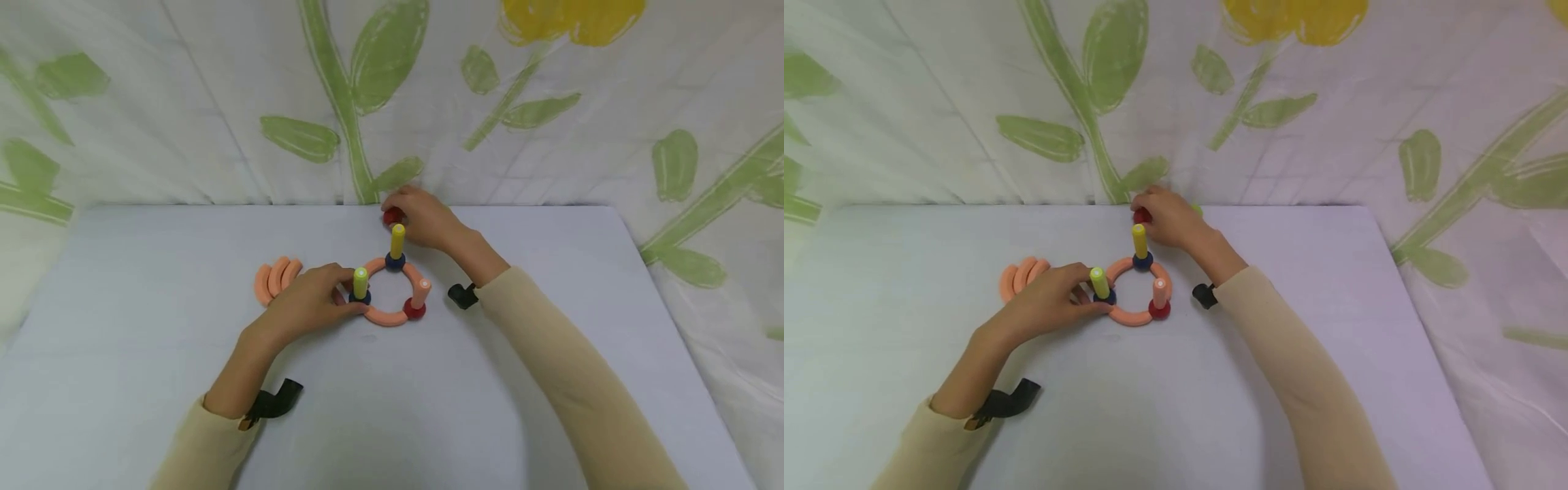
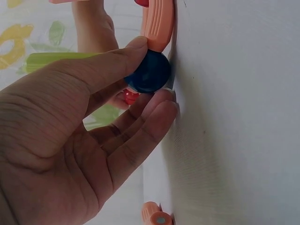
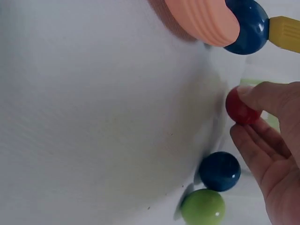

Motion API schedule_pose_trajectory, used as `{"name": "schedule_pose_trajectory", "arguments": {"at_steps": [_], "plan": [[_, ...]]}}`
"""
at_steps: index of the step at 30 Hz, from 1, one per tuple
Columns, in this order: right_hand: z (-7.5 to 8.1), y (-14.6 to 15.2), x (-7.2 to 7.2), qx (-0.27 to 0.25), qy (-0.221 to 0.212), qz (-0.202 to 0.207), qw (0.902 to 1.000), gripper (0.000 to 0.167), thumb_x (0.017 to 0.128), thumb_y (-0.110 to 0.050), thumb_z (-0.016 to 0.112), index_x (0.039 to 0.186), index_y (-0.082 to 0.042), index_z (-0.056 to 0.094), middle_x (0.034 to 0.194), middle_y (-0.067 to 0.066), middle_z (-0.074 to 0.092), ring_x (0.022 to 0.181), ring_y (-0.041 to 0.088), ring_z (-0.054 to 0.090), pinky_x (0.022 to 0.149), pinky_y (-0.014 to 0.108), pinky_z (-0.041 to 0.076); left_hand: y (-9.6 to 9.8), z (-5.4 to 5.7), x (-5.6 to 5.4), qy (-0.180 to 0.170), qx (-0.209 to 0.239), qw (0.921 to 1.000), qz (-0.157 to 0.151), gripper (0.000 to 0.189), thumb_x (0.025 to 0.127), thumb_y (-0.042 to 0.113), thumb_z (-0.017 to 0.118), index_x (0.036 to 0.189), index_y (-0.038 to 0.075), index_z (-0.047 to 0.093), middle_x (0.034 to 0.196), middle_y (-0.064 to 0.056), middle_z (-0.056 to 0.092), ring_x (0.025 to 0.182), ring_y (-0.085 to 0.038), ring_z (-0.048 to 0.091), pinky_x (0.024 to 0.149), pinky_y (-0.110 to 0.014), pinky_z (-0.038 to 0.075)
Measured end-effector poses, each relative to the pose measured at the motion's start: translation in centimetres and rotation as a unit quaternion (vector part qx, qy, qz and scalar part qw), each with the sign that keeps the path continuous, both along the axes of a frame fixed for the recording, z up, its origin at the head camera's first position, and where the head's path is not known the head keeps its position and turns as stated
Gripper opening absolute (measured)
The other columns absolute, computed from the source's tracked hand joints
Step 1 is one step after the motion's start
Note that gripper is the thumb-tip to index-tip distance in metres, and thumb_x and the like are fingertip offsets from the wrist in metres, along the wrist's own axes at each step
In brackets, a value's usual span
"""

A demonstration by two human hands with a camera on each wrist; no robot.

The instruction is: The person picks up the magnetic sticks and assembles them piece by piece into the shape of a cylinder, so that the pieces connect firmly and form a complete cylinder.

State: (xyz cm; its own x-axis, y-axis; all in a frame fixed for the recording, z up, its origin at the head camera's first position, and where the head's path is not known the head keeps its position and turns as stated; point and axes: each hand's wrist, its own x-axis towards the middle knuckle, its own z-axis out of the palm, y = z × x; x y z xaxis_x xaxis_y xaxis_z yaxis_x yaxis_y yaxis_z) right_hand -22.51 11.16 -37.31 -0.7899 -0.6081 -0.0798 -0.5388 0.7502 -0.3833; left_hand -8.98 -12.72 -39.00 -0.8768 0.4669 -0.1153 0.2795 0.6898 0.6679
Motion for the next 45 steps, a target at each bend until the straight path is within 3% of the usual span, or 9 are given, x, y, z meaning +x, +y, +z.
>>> {"name": "schedule_pose_trajectory", "arguments": {"at_steps": [7,15,24,27,36,45], "plan": [[0.5,1.5,0.8,-0.049,0.003,-0.02,0.9986,0.037,0.099,-0.007,0.07,0.136,-0.004,0.068,0.134,0.013,0.066,0.122,0.027,0.065,0.106,0.041,0.054,0.3,0.1,0.1,0.01,-0.008,0.9999,-0.001,0.021,0.091,0.035,0.085,0.101,0.02,0.073,0.103,0.001,0.071,0.084,-0.012,0.064,0.078,-0.03,0.054],[2.0,2.6,2.0,-0.095,0.011,-0.014,0.9953,0.034,0.098,-0.011,0.075,0.131,-0.003,0.07,0.125,0.014,0.069,0.111,0.027,0.069,0.099,0.041,0.057,-0.3,0.5,0.2,0.017,0.027,0.9995,-0.002,0.025,0.091,0.025,0.086,0.111,0.02,0.072,0.116,0.002,0.072,0.107,-0.019,0.069,0.093,-0.04,0.058],[3.5,3.9,4.2,-0.126,0.0,-0.023,0.9918,0.032,0.097,-0.011,0.076,0.129,-0.005,0.07,0.123,0.01,0.069,0.111,0.024,0.071,0.101,0.041,0.06,-0.3,0.2,0.0,0.027,0.052,0.998,-0.022,0.016,0.09,0.016,0.085,0.103,0.017,0.076,0.109,0.002,0.075,0.102,-0.017,0.072,0.093,-0.039,0.06],[4.3,4.3,5.4,-0.157,0.001,-0.023,0.9873,0.032,0.098,-0.012,0.076,0.129,-0.007,0.07,0.124,0.008,0.069,0.112,0.022,0.069,0.102,0.043,0.06,-0.4,0.1,0.0,0.025,0.059,0.9976,-0.024,0.015,0.09,0.016,0.086,0.103,0.017,0.077,0.108,0.002,0.074,0.099,-0.015,0.072,0.091,-0.038,0.061],[7.1,4.2,9.6,-0.235,0.054,-0.006,0.9704,0.033,0.097,-0.011,0.078,0.129,-0.009,0.069,0.125,0.003,0.069,0.116,0.013,0.067,0.099,0.033,0.061,-0.4,0.0,0.0,0.019,0.067,0.9975,-0.017,0.012,0.092,0.018,0.084,0.097,0.022,0.074,0.105,0.004,0.072,0.098,-0.013,0.07,0.09,-0.036,0.06],[7.5,1.7,12.4,-0.297,0.058,0.031,0.9525,0.029,0.095,-0.004,0.077,0.124,-0.008,0.071,0.122,0.002,0.067,0.113,0.011,0.067,0.102,0.026,0.058,-0.4,0.0,-0.1,0.014,0.062,0.9978,-0.02,0.015,0.092,0.018,0.085,0.105,0.017,0.077,0.108,0.0,0.073,0.099,-0.016,0.072,0.091,-0.038,0.061]]}}
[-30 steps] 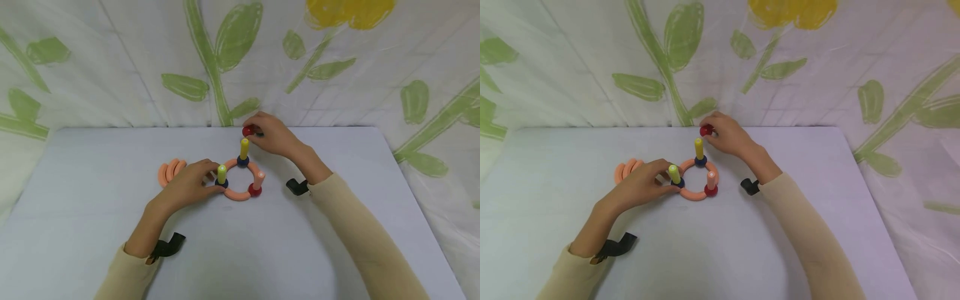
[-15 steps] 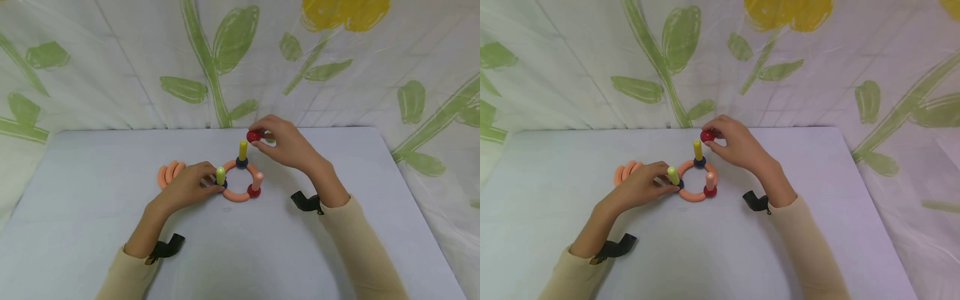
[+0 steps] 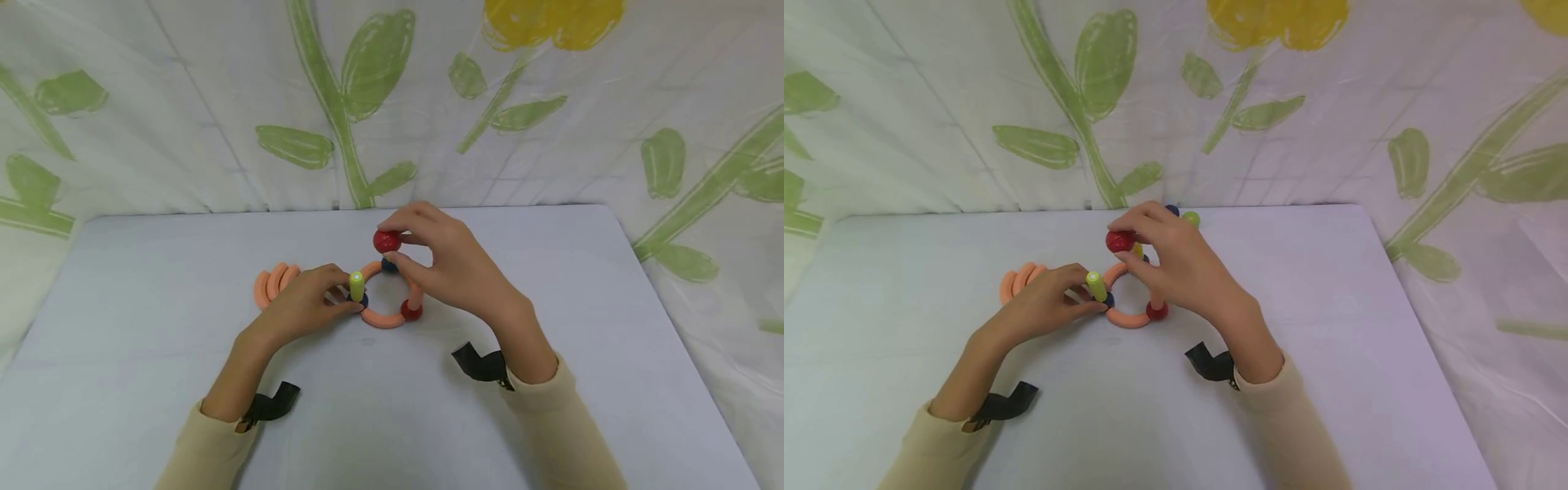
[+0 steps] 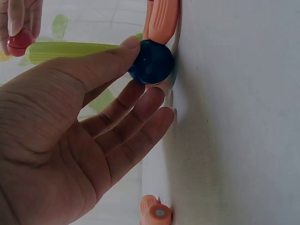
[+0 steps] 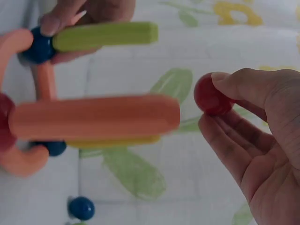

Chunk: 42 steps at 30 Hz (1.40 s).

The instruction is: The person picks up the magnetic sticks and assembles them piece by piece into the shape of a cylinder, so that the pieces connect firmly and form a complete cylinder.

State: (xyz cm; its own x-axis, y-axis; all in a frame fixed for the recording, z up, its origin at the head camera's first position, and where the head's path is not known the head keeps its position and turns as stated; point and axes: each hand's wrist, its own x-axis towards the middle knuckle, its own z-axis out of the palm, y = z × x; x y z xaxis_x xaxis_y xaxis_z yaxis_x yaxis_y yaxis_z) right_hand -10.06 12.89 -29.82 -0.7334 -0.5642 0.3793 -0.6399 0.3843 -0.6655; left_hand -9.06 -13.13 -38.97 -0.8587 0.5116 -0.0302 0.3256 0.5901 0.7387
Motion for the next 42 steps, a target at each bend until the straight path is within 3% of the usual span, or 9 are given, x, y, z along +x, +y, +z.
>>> {"name": "schedule_pose_trajectory", "arguments": {"at_steps": [7,15,30,42], "plan": [[-0.2,-1.7,0.9,-0.023,0.011,0.028,0.9993,0.027,0.097,-0.004,0.074,0.124,-0.007,0.072,0.12,0.003,0.068,0.112,0.012,0.065,0.099,0.027,0.059,-0.3,0.2,-0.2,-0.005,-0.006,1.0,0.001,0.021,0.091,0.019,0.085,0.11,0.018,0.077,0.109,0.0,0.075,0.097,-0.016,0.073,0.089,-0.039,0.061],[-1.1,-2.5,0.9,0.025,0.023,0.032,0.9989,0.024,0.1,-0.011,0.072,0.124,-0.01,0.071,0.124,0.003,0.066,0.101,0.01,0.064,0.087,0.024,0.056,-0.2,0.4,0.0,0.0,-0.025,0.9997,0.004,0.023,0.092,0.02,0.084,0.113,0.015,0.077,0.105,0.003,0.077,0.092,-0.013,0.071,0.087,-0.037,0.06],[-1.5,-2.8,1.1,0.04,0.012,0.059,0.9974,0.023,0.099,-0.006,0.07,0.122,-0.007,0.07,0.122,0.003,0.064,0.105,0.009,0.066,0.094,0.024,0.058,-0.2,0.5,0.0,0.015,-0.037,0.9992,0.0,0.022,0.092,0.02,0.085,0.111,0.013,0.077,0.101,0.002,0.077,0.085,-0.011,0.069,0.081,-0.031,0.057],[-1.9,-3.0,1.0,0.052,0.019,0.064,0.9964,0.025,0.1,-0.01,0.07,0.125,-0.009,0.072,0.122,0.001,0.066,0.107,0.01,0.064,0.093,0.022,0.055,-0.2,0.2,0.1,0.005,-0.032,0.9995,0.006,0.017,0.091,0.02,0.085,0.105,0.015,0.076,0.096,0.005,0.076,0.086,-0.01,0.068,0.083,-0.031,0.056]]}}
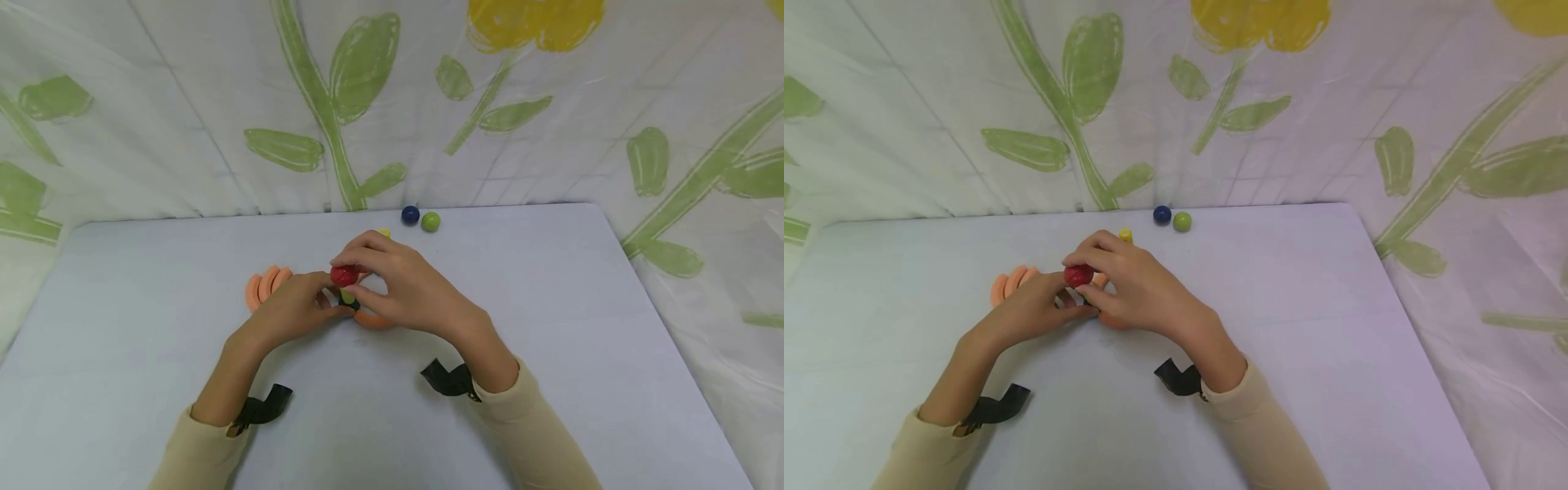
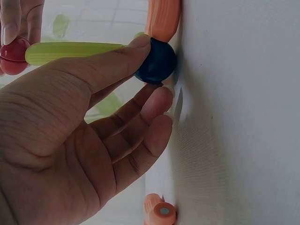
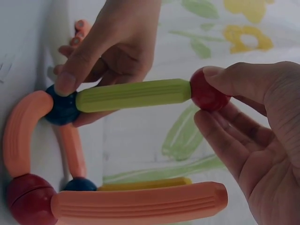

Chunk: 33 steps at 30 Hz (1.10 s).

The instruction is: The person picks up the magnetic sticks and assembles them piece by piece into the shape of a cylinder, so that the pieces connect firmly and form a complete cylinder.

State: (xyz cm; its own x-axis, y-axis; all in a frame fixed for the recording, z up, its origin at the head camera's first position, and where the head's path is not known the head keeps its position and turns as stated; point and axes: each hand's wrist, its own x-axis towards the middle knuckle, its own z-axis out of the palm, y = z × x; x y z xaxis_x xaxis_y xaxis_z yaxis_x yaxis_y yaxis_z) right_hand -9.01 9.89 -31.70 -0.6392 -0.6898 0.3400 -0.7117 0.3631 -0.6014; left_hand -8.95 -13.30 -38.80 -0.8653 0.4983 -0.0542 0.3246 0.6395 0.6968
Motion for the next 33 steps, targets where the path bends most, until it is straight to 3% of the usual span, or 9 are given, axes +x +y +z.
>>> {"name": "schedule_pose_trajectory", "arguments": {"at_steps": [8,16,19,26,33], "plan": [[0.1,0.1,-0.2,-0.012,0.002,0.01,0.9999,0.025,0.099,-0.01,0.073,0.123,-0.008,0.073,0.121,0.002,0.067,0.108,0.011,0.065,0.092,0.033,0.059,-0.1,0.1,0.0,0.002,-0.002,1.0,-0.003,0.017,0.091,0.02,0.085,0.106,0.016,0.076,0.096,0.006,0.076,0.087,-0.011,0.068,0.083,-0.031,0.056],[0.0,0.3,-0.1,-0.023,-0.022,0.008,0.9994,0.032,0.098,-0.009,0.074,0.129,-0.005,0.07,0.127,0.005,0.066,0.109,0.011,0.067,0.095,0.022,0.058,0.0,0.0,0.0,0.006,0.006,0.9999,-0.008,0.02,0.091,0.017,0.085,0.108,0.014,0.075,0.097,0.004,0.075,0.088,-0.013,0.069,0.084,-0.033,0.057],[0.2,0.7,-0.2,-0.027,-0.026,-0.002,0.9993,0.036,0.097,-0.01,0.076,0.132,-0.006,0.068,0.13,0.007,0.065,0.105,0.012,0.07,0.09,0.021,0.058,0.0,0.0,0.0,0.007,0.005,0.9999,-0.008,0.019,0.09,0.017,0.085,0.107,0.014,0.075,0.096,0.003,0.075,0.087,-0.012,0.069,0.084,-0.032,0.057],[0.7,1.8,-0.5,-0.087,-0.038,-0.029,0.9951,0.031,0.098,-0.009,0.074,0.129,-0.006,0.069,0.127,0.007,0.069,0.113,0.016,0.068,0.098,0.033,0.061,0.0,0.0,0.1,0.0,0.003,1.0,-0.007,0.019,0.09,0.016,0.085,0.106,0.014,0.076,0.099,0.002,0.077,0.089,-0.013,0.069,0.085,-0.034,0.058],[1.1,3.4,-1.1,-0.128,-0.041,-0.066,0.9887,0.032,0.1,-0.003,0.071,0.131,-0.004,0.068,0.126,0.008,0.07,0.11,0.017,0.07,0.099,0.028,0.06,0.1,0.1,0.2,-0.007,-0.01,0.9999,0.003,0.018,0.091,0.019,0.084,0.106,0.015,0.075,0.101,0.002,0.077,0.089,-0.013,0.068,0.085,-0.034,0.056]]}}
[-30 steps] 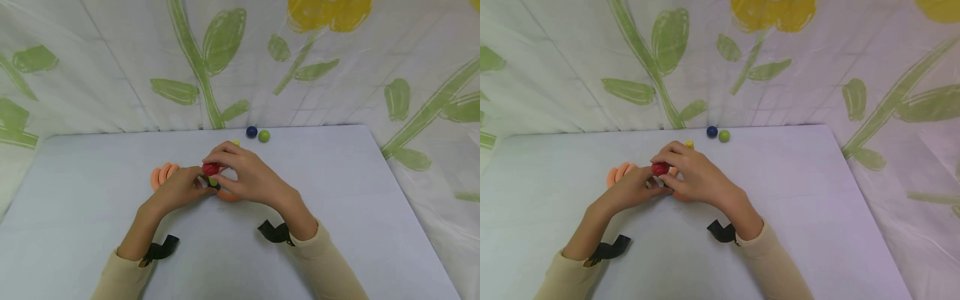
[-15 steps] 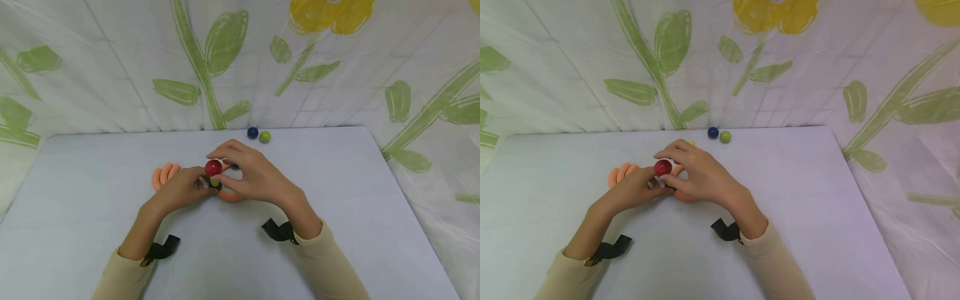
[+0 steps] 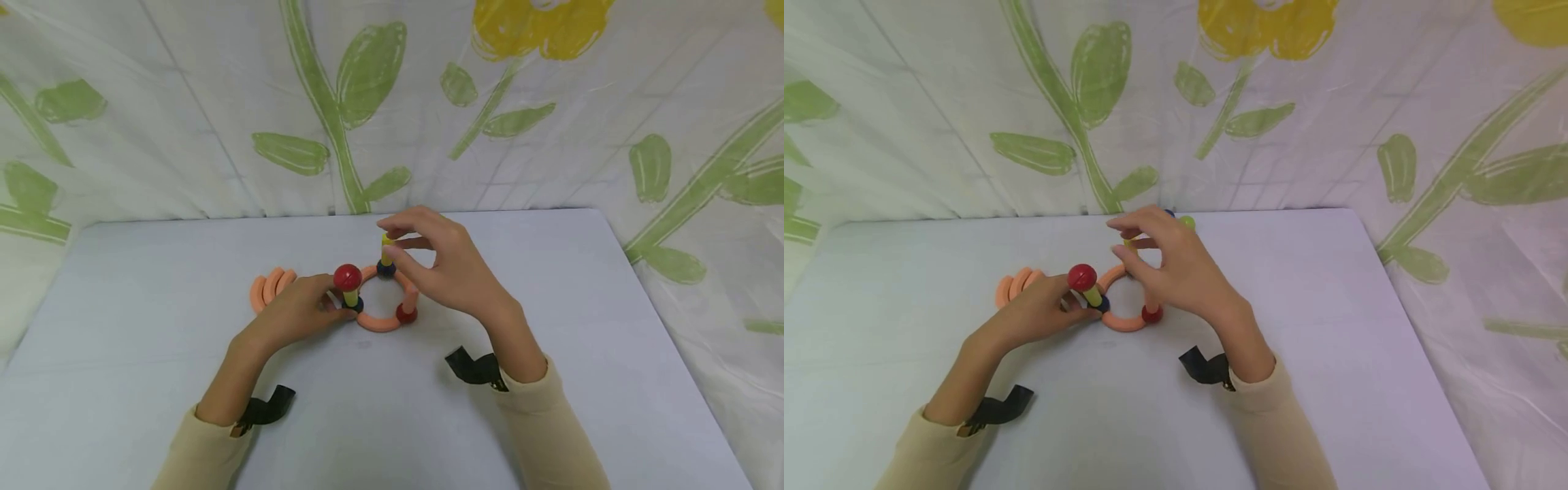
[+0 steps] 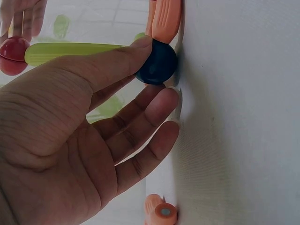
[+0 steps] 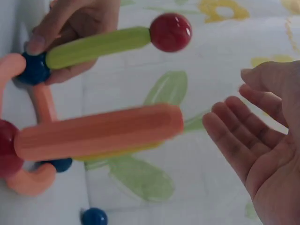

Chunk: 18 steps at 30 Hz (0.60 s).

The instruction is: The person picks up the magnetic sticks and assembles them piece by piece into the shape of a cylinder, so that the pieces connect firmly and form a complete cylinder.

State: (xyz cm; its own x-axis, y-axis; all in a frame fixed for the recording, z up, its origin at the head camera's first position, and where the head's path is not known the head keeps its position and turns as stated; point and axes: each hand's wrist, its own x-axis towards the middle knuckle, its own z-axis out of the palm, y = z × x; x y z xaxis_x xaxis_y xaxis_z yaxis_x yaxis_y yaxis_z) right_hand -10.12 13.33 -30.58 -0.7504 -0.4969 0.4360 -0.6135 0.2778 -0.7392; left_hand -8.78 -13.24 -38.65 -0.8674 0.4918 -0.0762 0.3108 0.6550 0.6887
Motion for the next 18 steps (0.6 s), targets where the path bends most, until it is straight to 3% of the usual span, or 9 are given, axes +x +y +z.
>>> {"name": "schedule_pose_trajectory", "arguments": {"at_steps": [6,10,14,18], "plan": [[-0.3,1.6,-1.2,-0.012,0.006,-0.067,0.9977,0.026,0.101,-0.006,0.07,0.128,-0.003,0.07,0.122,0.008,0.073,0.112,0.017,0.071,0.097,0.027,0.06,0.2,0.1,0.0,0.001,-0.01,0.9999,0.0,0.02,0.092,0.021,0.084,0.107,0.013,0.074,0.101,0.0,0.076,0.089,-0.013,0.067,0.085,-0.034,0.056],[-0.8,2.1,-2.5,-0.014,-0.002,-0.09,0.9958,0.027,0.102,-0.007,0.069,0.128,-0.002,0.07,0.122,0.01,0.072,0.115,0.021,0.071,0.1,0.029,0.06,0.4,0.0,-0.1,-0.002,-0.013,0.9999,0.001,0.022,0.092,0.021,0.084,0.11,0.012,0.073,0.103,-0.001,0.075,0.09,-0.013,0.068,0.086,-0.034,0.056],[-1.6,2.5,-3.9,0.008,-0.003,-0.104,0.9946,0.028,0.103,-0.009,0.068,0.13,-0.002,0.07,0.125,0.013,0.07,0.118,0.025,0.069,0.106,0.036,0.058,0.2,0.0,-0.1,-0.007,-0.017,0.9998,0.003,0.024,0.092,0.021,0.084,0.111,0.012,0.073,0.101,0.0,0.075,0.088,-0.013,0.066,0.084,-0.033,0.055],[-2.6,2.9,-5.2,0.061,-0.003,-0.119,0.991,0.029,0.104,-0.013,0.067,0.132,-0.003,0.069,0.129,0.015,0.068,0.12,0.03,0.067,0.109,0.045,0.055,0.1,0.1,0.1,-0.012,-0.018,0.9998,0.003,0.023,0.092,0.021,0.084,0.11,0.013,0.073,0.098,0.001,0.074,0.086,-0.011,0.065,0.083,-0.032,0.054]]}}
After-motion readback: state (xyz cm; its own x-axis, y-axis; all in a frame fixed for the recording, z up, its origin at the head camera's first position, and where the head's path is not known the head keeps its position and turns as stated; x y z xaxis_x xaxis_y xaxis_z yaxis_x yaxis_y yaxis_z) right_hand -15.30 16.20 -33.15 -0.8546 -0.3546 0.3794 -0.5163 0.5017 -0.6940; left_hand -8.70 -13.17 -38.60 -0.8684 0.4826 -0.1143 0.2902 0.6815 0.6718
